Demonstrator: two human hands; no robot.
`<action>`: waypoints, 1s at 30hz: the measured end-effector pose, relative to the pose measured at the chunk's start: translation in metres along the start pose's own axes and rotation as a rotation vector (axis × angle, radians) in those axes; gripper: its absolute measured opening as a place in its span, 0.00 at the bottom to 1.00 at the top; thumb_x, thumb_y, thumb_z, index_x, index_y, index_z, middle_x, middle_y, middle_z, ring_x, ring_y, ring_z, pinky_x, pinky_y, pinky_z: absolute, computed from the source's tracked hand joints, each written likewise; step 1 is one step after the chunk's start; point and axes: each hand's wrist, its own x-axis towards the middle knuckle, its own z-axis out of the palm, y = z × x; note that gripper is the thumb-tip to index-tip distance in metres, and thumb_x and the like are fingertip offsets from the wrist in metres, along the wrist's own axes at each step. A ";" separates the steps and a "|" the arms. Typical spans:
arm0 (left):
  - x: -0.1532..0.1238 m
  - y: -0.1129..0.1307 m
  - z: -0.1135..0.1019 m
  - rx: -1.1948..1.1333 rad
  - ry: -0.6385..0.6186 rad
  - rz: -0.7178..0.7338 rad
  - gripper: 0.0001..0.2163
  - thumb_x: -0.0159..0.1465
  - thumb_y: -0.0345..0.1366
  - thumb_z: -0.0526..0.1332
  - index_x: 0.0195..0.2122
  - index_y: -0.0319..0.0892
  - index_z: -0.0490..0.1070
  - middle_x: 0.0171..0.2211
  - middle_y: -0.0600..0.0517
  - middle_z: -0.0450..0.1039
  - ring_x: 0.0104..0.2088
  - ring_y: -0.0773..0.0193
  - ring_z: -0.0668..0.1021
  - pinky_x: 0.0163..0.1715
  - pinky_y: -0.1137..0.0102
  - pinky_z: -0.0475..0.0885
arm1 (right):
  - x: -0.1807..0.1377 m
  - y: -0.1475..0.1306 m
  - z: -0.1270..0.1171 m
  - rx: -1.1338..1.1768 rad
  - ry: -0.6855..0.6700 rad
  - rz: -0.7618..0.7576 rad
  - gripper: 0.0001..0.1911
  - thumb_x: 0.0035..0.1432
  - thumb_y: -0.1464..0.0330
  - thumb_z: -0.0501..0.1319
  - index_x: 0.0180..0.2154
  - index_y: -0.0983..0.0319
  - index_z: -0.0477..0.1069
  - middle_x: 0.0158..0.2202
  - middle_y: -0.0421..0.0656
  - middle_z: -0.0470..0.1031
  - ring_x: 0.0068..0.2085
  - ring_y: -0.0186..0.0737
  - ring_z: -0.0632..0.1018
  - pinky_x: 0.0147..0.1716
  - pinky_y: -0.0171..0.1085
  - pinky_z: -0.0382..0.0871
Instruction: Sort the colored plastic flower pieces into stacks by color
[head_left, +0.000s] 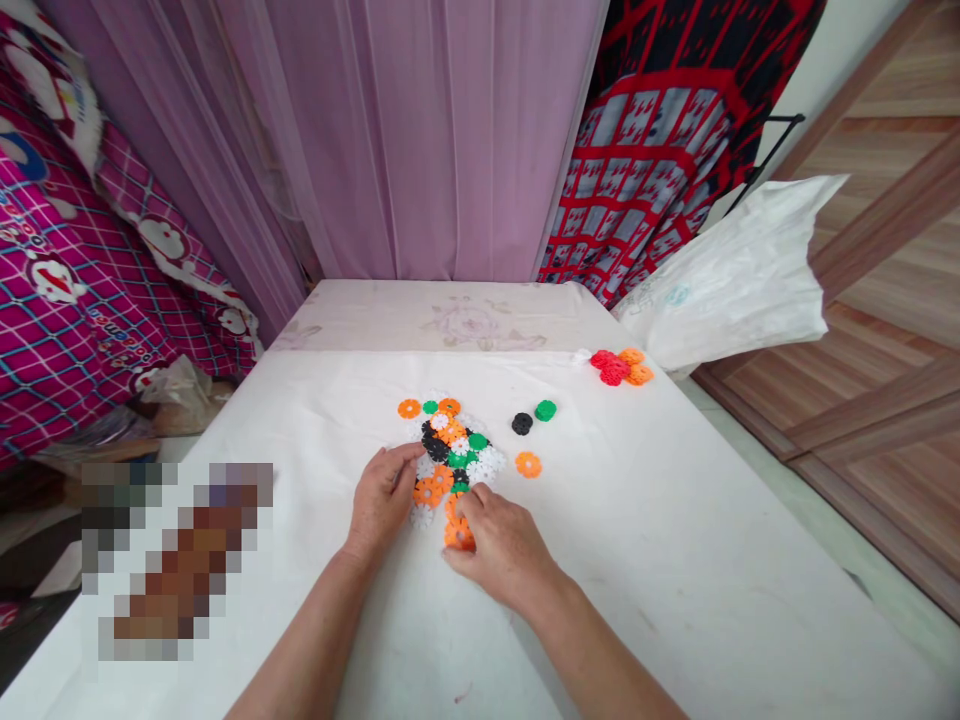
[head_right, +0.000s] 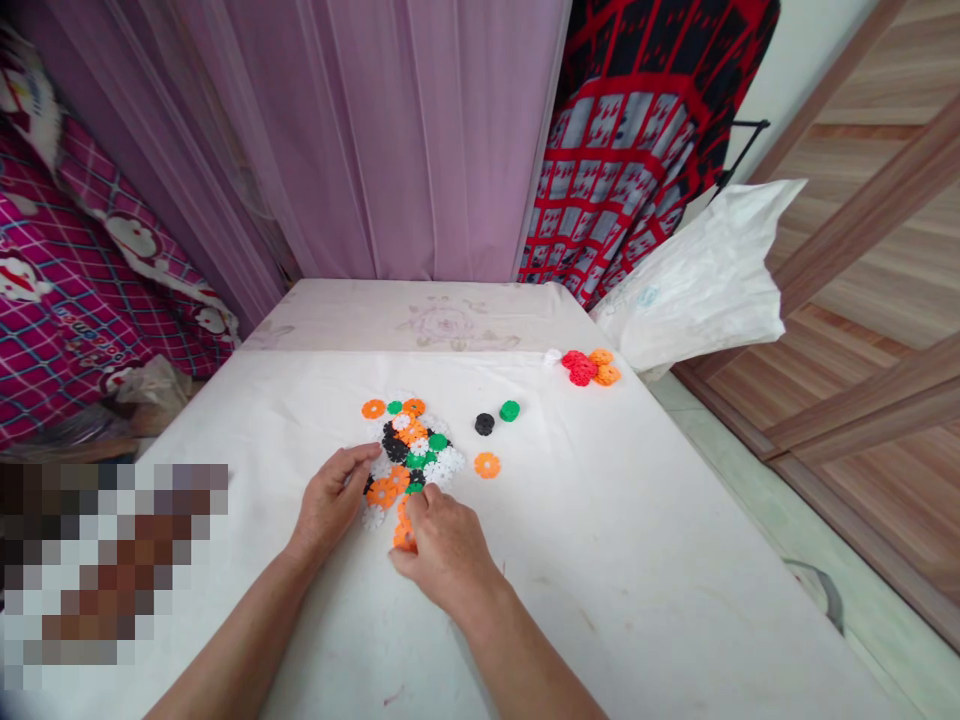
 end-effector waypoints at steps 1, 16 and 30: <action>0.000 0.000 0.000 0.001 0.001 0.002 0.13 0.65 0.37 0.53 0.43 0.51 0.77 0.44 0.53 0.80 0.46 0.60 0.80 0.61 0.52 0.63 | 0.002 0.002 0.004 -0.015 0.033 0.017 0.08 0.50 0.66 0.65 0.35 0.58 0.70 0.35 0.41 0.73 0.34 0.40 0.75 0.30 0.36 0.64; -0.012 0.002 -0.015 0.449 -0.568 0.264 0.54 0.47 0.68 0.60 0.70 0.43 0.45 0.71 0.38 0.42 0.69 0.40 0.49 0.65 0.44 0.48 | 0.023 0.031 0.029 0.344 0.305 0.066 0.19 0.49 0.71 0.65 0.45 0.58 0.69 0.42 0.44 0.75 0.42 0.43 0.76 0.43 0.41 0.70; -0.001 0.004 0.017 0.537 -0.172 0.164 0.28 0.64 0.50 0.55 0.62 0.40 0.63 0.64 0.39 0.62 0.64 0.45 0.65 0.62 0.47 0.58 | 0.009 0.116 0.001 0.297 0.314 0.388 0.16 0.49 0.63 0.63 0.42 0.56 0.72 0.43 0.41 0.76 0.40 0.40 0.77 0.40 0.39 0.69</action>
